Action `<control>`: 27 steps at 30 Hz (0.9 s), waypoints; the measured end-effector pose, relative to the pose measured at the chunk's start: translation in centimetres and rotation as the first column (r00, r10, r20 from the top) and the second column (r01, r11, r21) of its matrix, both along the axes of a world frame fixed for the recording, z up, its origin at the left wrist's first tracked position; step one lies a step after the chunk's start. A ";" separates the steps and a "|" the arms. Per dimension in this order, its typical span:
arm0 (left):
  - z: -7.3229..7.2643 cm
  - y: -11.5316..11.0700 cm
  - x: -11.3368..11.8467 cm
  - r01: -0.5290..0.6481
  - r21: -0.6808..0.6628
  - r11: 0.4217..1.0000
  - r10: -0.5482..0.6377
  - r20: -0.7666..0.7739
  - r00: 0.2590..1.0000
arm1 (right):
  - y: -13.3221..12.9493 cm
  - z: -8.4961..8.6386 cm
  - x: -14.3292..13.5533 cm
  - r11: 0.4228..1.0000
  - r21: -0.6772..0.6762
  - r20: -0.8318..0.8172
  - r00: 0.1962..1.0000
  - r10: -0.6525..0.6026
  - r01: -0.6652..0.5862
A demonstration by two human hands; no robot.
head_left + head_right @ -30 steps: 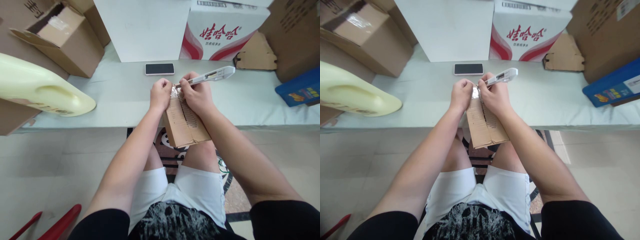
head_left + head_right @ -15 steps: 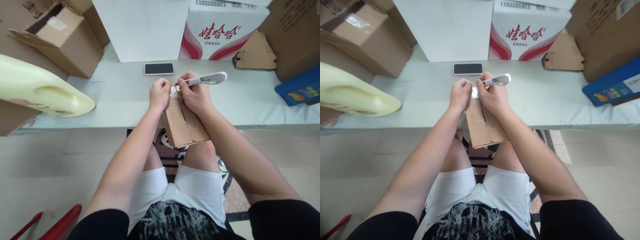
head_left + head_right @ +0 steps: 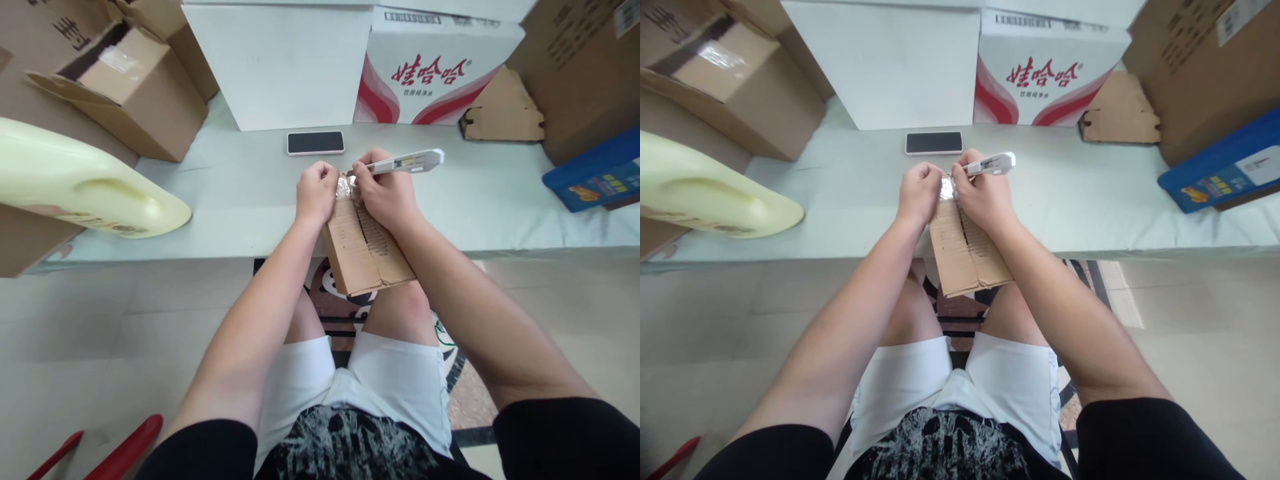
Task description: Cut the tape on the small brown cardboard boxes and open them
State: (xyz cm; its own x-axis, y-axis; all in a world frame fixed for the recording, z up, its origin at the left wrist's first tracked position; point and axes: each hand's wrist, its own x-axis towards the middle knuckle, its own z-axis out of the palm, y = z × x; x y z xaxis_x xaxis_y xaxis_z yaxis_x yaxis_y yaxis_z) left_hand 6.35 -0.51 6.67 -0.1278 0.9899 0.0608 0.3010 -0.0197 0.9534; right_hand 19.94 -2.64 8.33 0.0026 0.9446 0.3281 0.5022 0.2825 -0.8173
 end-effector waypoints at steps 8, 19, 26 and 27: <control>-0.4 0.2 -0.1 -0.004 0.019 1.000 0.004 0.013 1.000 | 0.1 -0.1 0.0 1.000 0.027 0.046 0.999 0.000 -0.001; -0.2 0.2 0.0 -0.001 0.022 1.000 0.001 0.007 1.000 | 0.0 0.0 0.1 1.000 0.022 0.024 1.000 -0.014 0.013; -0.4 0.2 0.0 -0.004 0.036 0.999 0.004 -0.011 1.000 | -0.2 0.4 -0.3 0.999 0.028 0.073 0.997 -0.032 0.030; -0.4 0.2 0.0 -0.003 0.035 0.999 0.003 -0.011 1.000 | -0.2 0.4 -0.4 0.999 0.033 0.087 0.996 -0.036 0.033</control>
